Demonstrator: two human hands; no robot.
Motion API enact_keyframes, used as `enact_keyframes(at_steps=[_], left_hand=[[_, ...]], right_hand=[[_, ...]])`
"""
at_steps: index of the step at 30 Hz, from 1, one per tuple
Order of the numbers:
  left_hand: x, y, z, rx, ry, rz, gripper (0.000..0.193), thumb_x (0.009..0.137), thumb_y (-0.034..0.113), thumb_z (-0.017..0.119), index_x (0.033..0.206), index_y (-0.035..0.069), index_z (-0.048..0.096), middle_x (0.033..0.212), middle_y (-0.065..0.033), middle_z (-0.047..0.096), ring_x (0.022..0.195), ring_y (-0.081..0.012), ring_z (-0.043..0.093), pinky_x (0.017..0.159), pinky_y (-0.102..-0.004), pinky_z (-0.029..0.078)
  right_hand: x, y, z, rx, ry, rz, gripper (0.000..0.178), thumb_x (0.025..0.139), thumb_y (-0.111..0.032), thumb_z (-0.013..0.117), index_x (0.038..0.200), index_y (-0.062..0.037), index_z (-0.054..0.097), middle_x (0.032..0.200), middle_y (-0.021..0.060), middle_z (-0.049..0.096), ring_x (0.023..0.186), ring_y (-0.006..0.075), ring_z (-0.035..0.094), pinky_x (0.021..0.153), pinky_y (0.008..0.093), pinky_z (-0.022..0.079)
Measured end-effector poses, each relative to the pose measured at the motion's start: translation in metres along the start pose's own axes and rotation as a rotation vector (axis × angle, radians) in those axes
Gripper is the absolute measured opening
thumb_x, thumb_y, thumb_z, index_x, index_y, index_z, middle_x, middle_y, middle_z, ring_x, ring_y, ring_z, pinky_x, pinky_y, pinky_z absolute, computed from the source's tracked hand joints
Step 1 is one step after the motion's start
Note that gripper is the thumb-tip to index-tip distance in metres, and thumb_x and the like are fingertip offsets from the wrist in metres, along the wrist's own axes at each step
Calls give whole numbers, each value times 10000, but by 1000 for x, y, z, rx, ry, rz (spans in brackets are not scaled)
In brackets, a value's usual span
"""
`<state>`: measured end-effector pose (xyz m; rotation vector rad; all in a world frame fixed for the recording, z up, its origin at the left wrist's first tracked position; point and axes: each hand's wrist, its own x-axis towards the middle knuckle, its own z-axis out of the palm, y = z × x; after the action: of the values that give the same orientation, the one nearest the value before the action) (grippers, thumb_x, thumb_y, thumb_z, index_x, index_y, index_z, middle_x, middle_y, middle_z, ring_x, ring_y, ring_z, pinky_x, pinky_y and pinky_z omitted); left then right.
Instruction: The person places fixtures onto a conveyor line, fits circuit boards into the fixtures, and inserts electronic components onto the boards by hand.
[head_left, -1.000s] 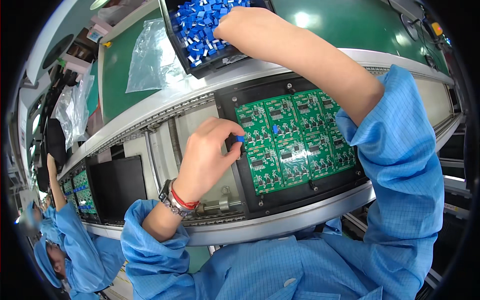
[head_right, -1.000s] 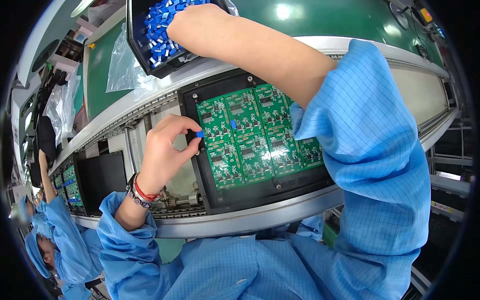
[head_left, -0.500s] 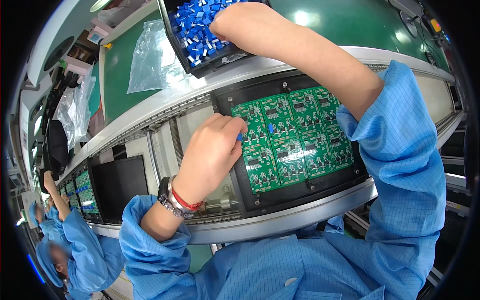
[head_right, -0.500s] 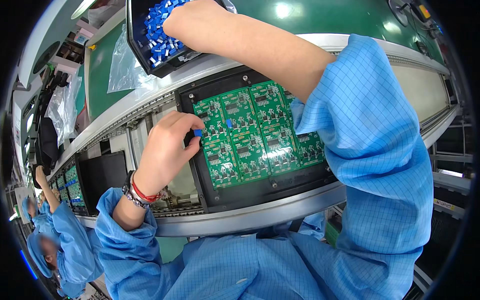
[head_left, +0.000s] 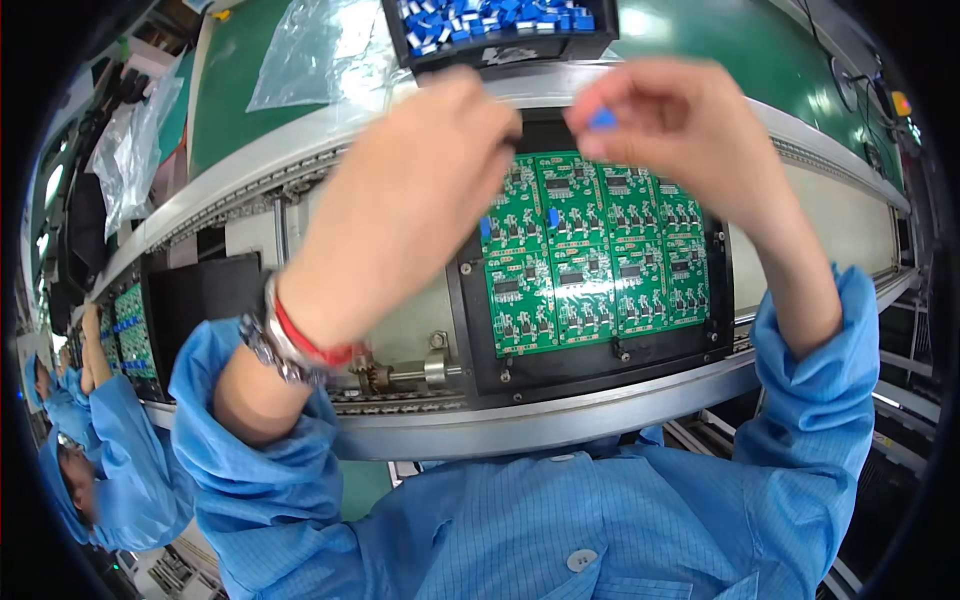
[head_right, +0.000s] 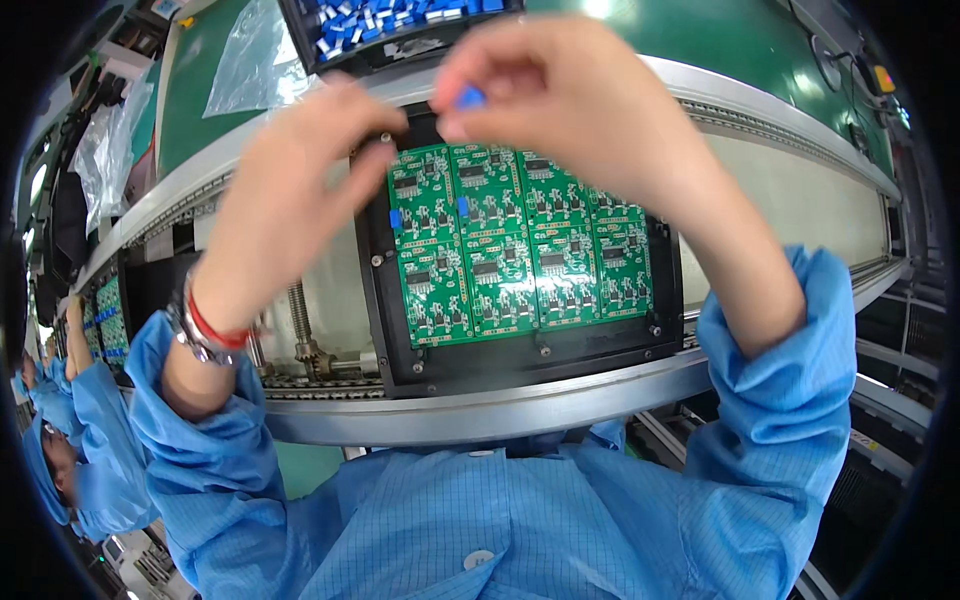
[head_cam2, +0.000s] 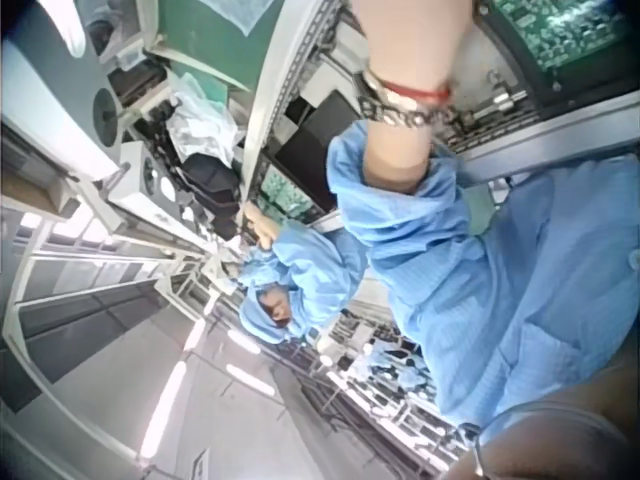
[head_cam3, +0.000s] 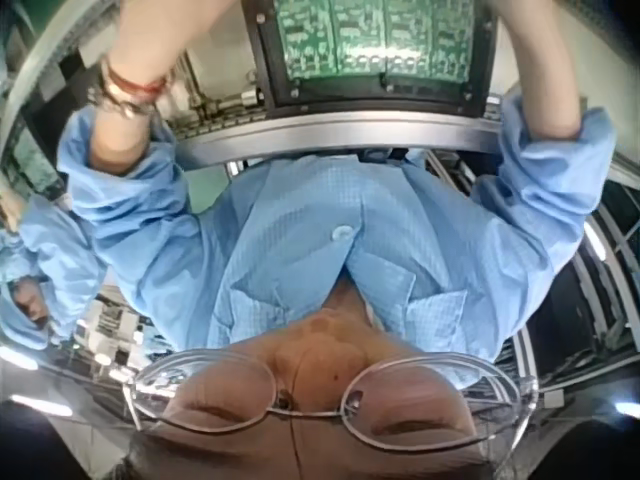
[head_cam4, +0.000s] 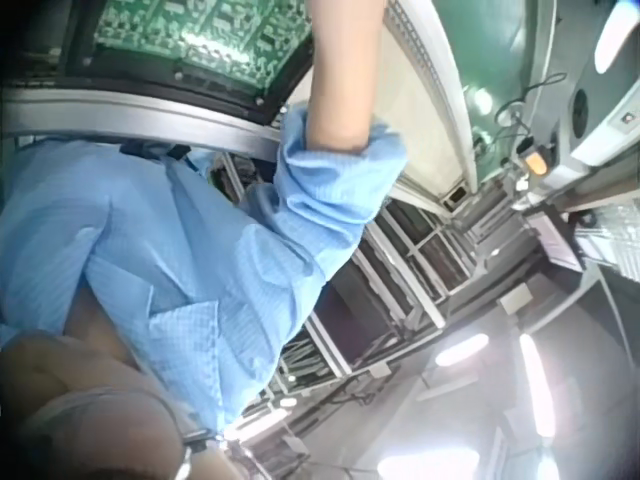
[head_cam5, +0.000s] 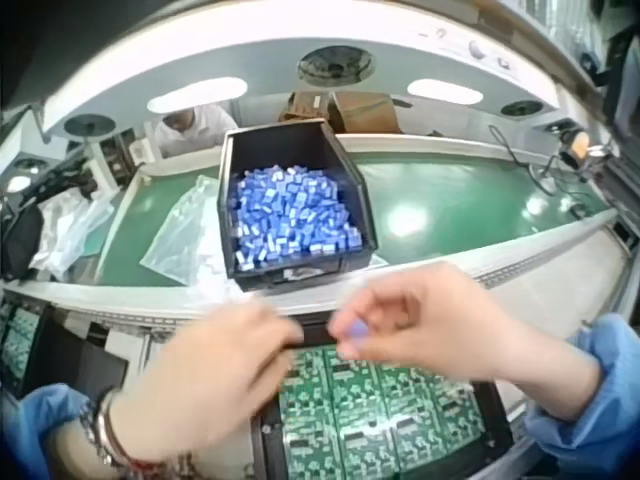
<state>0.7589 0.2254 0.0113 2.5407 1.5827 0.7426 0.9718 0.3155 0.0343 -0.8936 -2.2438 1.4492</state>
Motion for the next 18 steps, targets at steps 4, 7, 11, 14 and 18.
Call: enact_keyframes(at_steps=[4, 7, 11, 14, 18], left_hand=[[55, -11, -14, 374, 266, 155, 119, 776, 65, 590, 740, -26, 657, 829, -161, 646, 833, -314, 633, 785, -371, 510], [73, -35, -6, 510, 21, 179, 151, 777, 79, 557, 707, -14, 652, 765, -181, 647, 775, -316, 650, 705, -378, 530], [66, -36, -8, 469, -54, 32, 160, 786, 90, 555, 715, 1, 667, 703, -192, 648, 701, -334, 665, 643, -411, 538], [66, -36, 2, 443, 19, 62, 163, 788, 87, 553, 718, -4, 668, 699, -199, 646, 702, -342, 666, 653, -417, 537], [75, -38, 8, 317, -21, 47, 185, 790, 107, 558, 724, -27, 667, 713, -218, 643, 715, -366, 655, 683, -431, 532]], right_hand=[[-40, 15, 27, -153, -35, -60, 120, 773, 39, 686, 884, -4, 669, 874, 52, 630, 756, 119, 609, 645, 238, 512], [-62, 5, 40, -203, -108, 54, 151, 763, 86, 671, 891, 7, 669, 954, 75, 629, 808, 154, 624, 668, 252, 530], [-77, 4, 51, -179, -189, -41, 162, 743, 92, 683, 872, -5, 673, 965, 95, 627, 775, 194, 640, 665, 285, 543], [-85, 17, 61, -213, -118, -131, 182, 739, 99, 681, 887, -8, 680, 965, 93, 632, 798, 193, 644, 677, 289, 540], [-87, 22, 69, -217, -40, -165, 252, 731, 115, 668, 945, -18, 662, 960, 79, 631, 785, 180, 629, 686, 280, 527]])
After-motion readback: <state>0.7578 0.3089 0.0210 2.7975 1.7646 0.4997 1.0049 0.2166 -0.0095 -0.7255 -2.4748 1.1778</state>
